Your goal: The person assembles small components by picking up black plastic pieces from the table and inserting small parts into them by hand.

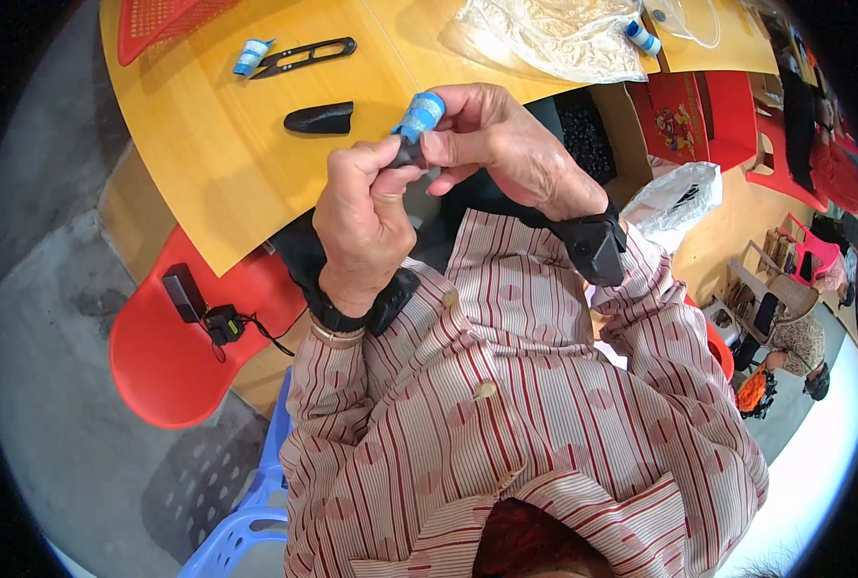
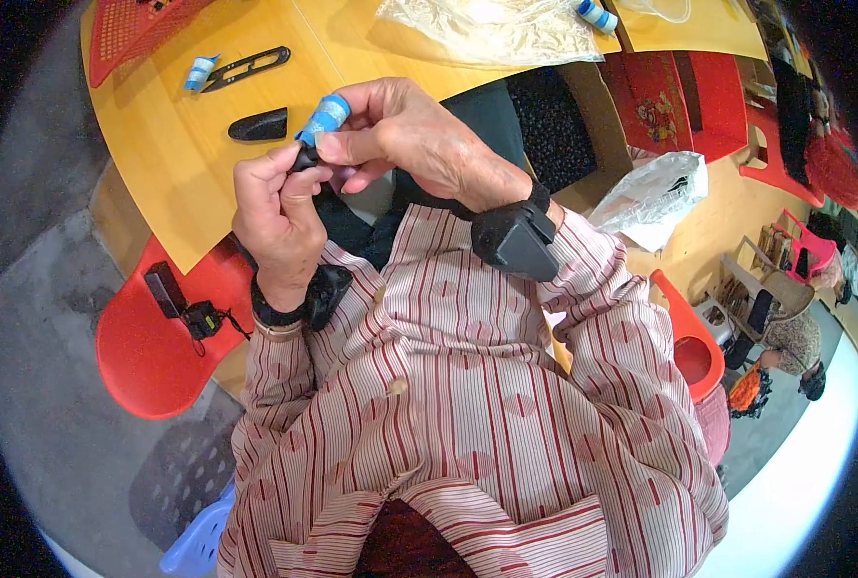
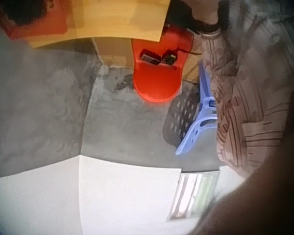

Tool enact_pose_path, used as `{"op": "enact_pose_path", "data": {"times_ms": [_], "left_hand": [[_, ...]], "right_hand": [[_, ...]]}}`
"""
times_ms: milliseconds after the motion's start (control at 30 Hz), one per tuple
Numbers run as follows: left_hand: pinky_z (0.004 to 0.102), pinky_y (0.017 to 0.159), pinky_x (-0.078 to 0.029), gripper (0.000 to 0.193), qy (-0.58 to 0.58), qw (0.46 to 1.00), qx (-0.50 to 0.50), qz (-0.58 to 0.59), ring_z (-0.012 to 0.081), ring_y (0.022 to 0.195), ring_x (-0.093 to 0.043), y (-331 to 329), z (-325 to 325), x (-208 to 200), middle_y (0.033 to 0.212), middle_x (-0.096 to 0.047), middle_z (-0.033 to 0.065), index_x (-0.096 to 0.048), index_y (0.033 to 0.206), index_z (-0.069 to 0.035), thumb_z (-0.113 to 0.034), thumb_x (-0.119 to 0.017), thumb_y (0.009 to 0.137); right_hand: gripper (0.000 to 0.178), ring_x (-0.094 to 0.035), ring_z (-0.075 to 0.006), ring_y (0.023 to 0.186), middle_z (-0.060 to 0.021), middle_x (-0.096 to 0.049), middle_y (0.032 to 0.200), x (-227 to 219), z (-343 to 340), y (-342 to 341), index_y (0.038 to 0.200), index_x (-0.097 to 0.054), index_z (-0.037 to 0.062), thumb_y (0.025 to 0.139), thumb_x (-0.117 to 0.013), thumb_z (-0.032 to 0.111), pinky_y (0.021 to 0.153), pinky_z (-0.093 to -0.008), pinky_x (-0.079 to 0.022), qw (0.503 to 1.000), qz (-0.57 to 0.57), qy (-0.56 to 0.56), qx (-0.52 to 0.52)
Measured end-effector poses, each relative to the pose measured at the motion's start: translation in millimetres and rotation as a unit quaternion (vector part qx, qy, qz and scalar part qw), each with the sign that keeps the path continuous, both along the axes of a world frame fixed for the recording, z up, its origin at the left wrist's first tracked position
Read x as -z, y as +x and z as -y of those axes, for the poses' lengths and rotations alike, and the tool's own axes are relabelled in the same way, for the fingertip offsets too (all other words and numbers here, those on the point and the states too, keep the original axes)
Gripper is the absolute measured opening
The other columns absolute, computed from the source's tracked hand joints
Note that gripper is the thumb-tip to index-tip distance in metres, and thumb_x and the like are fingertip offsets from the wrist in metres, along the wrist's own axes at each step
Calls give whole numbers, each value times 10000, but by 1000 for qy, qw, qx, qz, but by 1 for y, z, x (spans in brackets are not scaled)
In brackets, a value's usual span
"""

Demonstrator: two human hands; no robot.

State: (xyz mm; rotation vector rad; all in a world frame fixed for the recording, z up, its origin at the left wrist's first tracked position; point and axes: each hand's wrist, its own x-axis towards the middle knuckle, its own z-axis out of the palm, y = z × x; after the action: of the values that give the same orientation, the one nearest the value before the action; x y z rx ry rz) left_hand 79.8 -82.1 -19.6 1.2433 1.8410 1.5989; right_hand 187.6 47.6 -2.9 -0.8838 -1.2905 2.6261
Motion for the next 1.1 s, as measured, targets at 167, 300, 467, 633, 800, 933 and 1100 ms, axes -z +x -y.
{"op": "enact_pose_path", "data": {"times_ms": [167, 300, 467, 633, 800, 933, 1100], "left_hand": [[342, 605, -485, 235, 8, 993, 26, -114, 308, 705, -593, 2, 0, 5, 781, -560, 154, -503, 984, 13, 51, -617, 782], [353, 597, -478, 288, 16, 992, 24, -126, 314, 697, -582, 4, 0, 9, 777, -555, 153, -514, 982, 14, 81, -635, 729], [369, 580, -462, 291, 9, 956, -38, -292, 315, 686, -566, 2, -9, 7, 774, -550, 146, -539, 964, 16, 124, -604, 702], [384, 624, -461, 279, -74, 974, -45, -210, 328, 744, -565, 6, -12, 2, 820, -556, 158, -530, 988, 15, 105, -583, 730], [396, 650, -454, 268, -120, 980, -36, -156, 346, 773, -558, 6, -10, 2, 872, -557, 169, -517, 997, 13, 89, -575, 746], [393, 637, -446, 272, -117, 969, -33, -213, 333, 749, -554, 4, -12, 2, 817, -560, 152, -520, 975, 1, 95, -587, 729], [392, 596, -427, 292, -91, 956, -45, -274, 304, 696, -542, 1, -14, 5, 739, -548, 125, -526, 960, -3, 103, -603, 699]], "right_hand": [[178, -616, -76, 691, -14, -642, 820, 3, 4, 7, 922, -644, 46, 808, -684, 176, 589, -181, -528, 1000, 14, -17, 21], [191, -616, -78, 692, -15, -641, 814, 4, 5, 6, 926, -644, 44, 809, -685, 190, 597, -184, -531, 999, 16, -24, 17], [225, -614, -87, 693, -29, -635, 811, 4, 6, 0, 932, -630, 21, 824, -672, 214, 599, -201, -533, 997, 58, -19, 40], [223, -617, -103, 716, -43, -631, 825, 11, 10, -5, 923, -620, 15, 840, -651, 220, 597, -209, -527, 996, 56, -10, 65], [208, -618, -111, 723, -44, -631, 824, 10, 11, -6, 917, -618, 13, 844, -645, 206, 593, -215, -523, 996, 65, -19, 63], [194, -617, -104, 709, -41, -635, 806, 5, 12, -4, 915, -622, 13, 840, -649, 191, 595, -213, -521, 994, 84, 22, 64], [191, -618, -97, 696, -47, -649, 801, 4, 13, -5, 923, -626, 10, 837, -653, 178, 599, -210, -520, 994, 73, 34, 70]]}}
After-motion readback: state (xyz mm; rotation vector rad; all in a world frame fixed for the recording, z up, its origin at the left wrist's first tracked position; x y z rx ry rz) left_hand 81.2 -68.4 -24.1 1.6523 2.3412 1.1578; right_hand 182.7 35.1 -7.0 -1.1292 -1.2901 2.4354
